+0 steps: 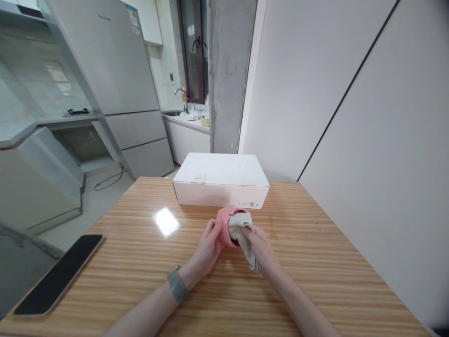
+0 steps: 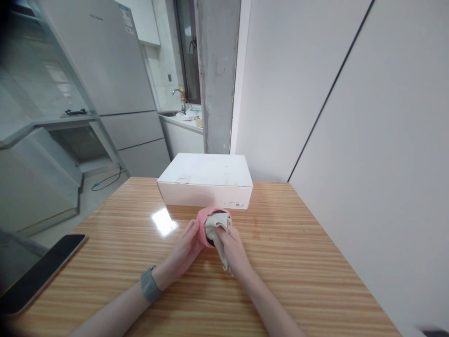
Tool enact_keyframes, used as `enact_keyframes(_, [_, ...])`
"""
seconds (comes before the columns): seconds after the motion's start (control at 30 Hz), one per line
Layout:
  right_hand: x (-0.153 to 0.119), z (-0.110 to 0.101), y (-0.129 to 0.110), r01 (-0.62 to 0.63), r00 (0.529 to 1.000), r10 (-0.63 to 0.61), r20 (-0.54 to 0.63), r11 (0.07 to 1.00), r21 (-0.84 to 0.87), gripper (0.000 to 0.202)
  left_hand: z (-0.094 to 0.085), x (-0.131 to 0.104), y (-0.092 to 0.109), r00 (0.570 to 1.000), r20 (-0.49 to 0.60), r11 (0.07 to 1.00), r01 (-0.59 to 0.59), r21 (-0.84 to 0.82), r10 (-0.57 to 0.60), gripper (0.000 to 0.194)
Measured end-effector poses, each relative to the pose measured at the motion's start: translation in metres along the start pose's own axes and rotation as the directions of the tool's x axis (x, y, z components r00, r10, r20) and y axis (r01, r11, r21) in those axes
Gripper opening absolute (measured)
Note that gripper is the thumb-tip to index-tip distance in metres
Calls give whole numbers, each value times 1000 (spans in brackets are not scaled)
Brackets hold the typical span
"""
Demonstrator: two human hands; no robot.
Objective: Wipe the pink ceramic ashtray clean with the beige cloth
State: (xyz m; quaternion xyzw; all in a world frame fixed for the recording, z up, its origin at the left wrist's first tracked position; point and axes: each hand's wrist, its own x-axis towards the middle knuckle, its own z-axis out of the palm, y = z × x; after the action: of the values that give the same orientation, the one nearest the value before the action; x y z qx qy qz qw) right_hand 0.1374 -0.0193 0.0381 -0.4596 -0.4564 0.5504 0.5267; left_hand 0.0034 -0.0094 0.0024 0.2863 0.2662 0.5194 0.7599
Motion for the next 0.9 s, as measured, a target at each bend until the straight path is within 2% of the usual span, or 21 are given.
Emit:
enact_keyframes(0.1, [0,0,1,27,1000,-27,-7,1000,-6,38,0,1,-3,998,9,998,-61,9,61,30])
enact_keyframes(0.27, [-1,-8,-4,202,976,-174,134,951,-232,28,2,0,3,988,138,995,78,-67,-68,38])
enact_keyframes(0.4, [-7,-9,-15,356,913,-222,342,842,-404,25,2,0,11,985,103,987,143,-73,-135,41])
enact_keyframes(0.47, [-11,-6,-20,421,870,-218,441,794,-438,25,3,0,16,985,89,985,155,-81,-147,51])
enact_keyframes(0.57, [-15,-2,-25,470,834,-223,505,767,-437,23,6,-1,20,978,91,978,194,-75,-187,64])
enact_keyframes(0.77, [-15,-2,-24,403,868,-207,450,825,-397,25,1,3,11,984,68,982,168,-84,-162,55])
enact_keyframes(0.9, [-14,0,-15,260,927,-149,345,917,-303,24,-3,4,7,992,66,992,109,-62,-105,56])
